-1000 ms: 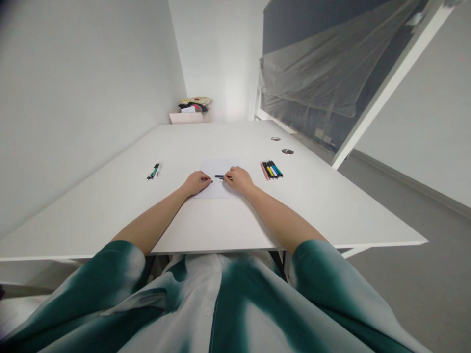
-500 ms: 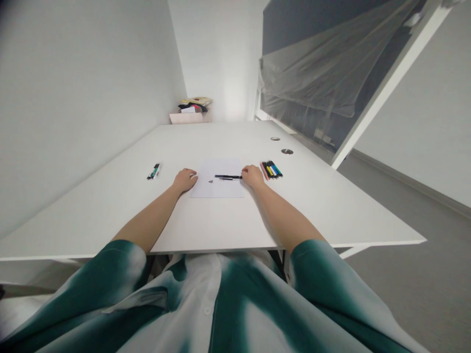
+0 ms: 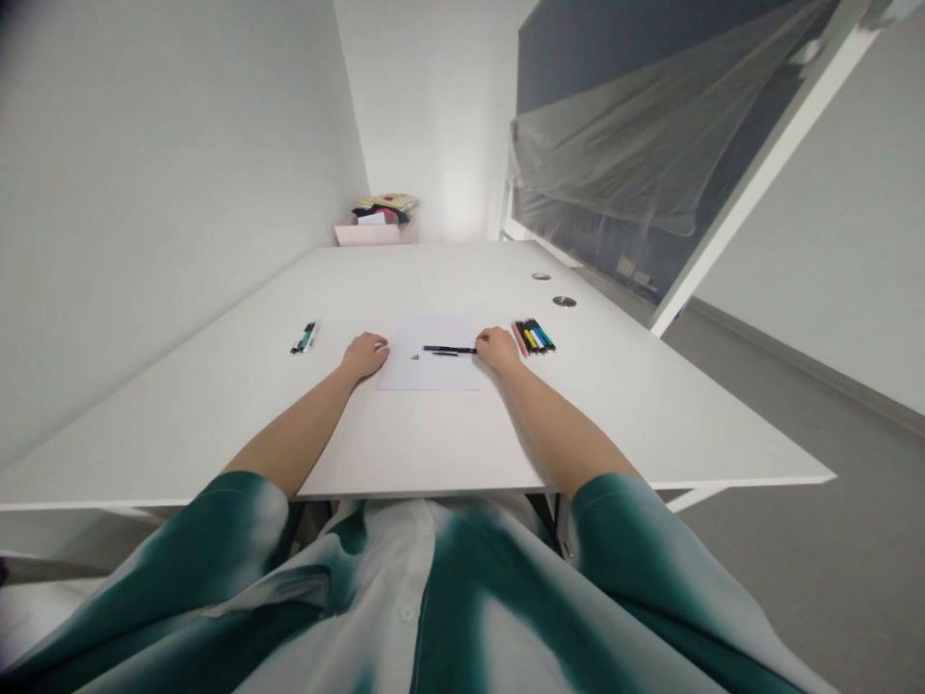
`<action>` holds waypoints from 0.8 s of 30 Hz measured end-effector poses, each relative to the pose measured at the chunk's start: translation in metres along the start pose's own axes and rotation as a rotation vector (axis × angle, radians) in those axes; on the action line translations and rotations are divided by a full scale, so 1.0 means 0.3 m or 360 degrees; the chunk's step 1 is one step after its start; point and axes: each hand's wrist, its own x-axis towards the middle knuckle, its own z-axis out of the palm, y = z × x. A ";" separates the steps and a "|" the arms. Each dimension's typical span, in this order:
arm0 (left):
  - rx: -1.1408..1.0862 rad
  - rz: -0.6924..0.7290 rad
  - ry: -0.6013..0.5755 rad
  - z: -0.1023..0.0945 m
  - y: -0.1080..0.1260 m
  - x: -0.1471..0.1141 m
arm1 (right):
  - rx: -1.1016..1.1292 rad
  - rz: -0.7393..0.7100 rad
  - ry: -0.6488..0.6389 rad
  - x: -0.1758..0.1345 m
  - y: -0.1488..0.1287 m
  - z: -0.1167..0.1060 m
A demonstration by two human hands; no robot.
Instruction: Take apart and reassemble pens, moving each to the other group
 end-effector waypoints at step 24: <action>0.0000 0.0007 -0.0016 -0.004 0.003 0.002 | -0.0006 0.0011 -0.0010 -0.004 -0.006 -0.006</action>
